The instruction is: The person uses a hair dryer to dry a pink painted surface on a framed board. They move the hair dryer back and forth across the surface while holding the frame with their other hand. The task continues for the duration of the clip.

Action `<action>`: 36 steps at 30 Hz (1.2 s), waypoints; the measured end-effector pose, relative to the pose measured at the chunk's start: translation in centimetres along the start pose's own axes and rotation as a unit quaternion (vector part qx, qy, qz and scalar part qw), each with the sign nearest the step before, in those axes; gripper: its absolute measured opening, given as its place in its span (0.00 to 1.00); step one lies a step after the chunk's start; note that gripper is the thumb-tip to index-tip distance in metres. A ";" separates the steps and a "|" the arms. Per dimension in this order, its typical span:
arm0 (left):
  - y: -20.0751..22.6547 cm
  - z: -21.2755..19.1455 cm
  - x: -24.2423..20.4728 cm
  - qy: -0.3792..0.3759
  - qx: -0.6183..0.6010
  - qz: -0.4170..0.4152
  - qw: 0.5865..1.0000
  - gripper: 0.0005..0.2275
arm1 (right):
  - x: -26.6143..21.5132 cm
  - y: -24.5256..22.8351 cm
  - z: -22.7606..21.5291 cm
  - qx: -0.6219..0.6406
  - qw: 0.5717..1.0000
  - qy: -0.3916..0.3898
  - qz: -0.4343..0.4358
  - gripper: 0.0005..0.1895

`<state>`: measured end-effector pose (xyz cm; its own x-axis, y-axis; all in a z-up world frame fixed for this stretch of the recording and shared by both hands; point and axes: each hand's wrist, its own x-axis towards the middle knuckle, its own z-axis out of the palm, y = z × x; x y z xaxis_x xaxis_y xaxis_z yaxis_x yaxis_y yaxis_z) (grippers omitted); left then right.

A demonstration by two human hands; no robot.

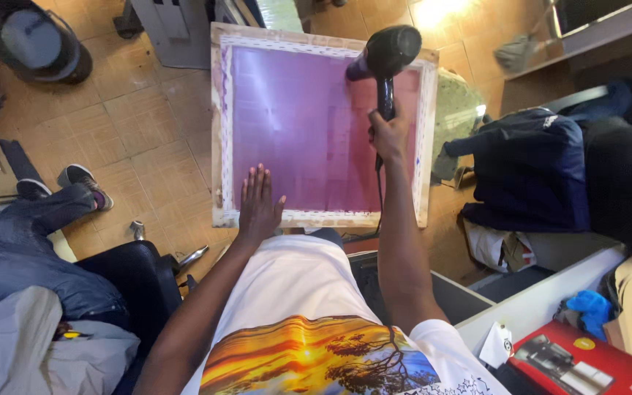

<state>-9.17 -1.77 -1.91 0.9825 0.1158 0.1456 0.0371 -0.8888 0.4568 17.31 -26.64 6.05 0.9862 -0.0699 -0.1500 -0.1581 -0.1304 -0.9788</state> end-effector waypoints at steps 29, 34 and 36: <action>-1.3 0.8 2.0 -0.021 -0.003 0.036 0.999 0.33 | -13.5 -5.0 1.6 -0.031 0.999 0.004 0.007 0.07; -1.6 0.7 2.1 -0.004 -0.012 0.027 1.000 0.33 | -14.3 -4.1 2.3 -0.005 1.000 -0.005 0.026 0.06; -1.8 0.8 1.9 0.010 -0.010 0.027 1.000 0.33 | -14.7 -3.6 2.5 0.007 0.999 -0.008 0.031 0.06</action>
<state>-7.19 -0.32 -3.09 0.9793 0.0760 0.1878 -0.0204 -0.8852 0.4647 3.54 -22.66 11.39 0.9753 -0.0607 -0.2126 -0.2183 -0.1131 -0.9693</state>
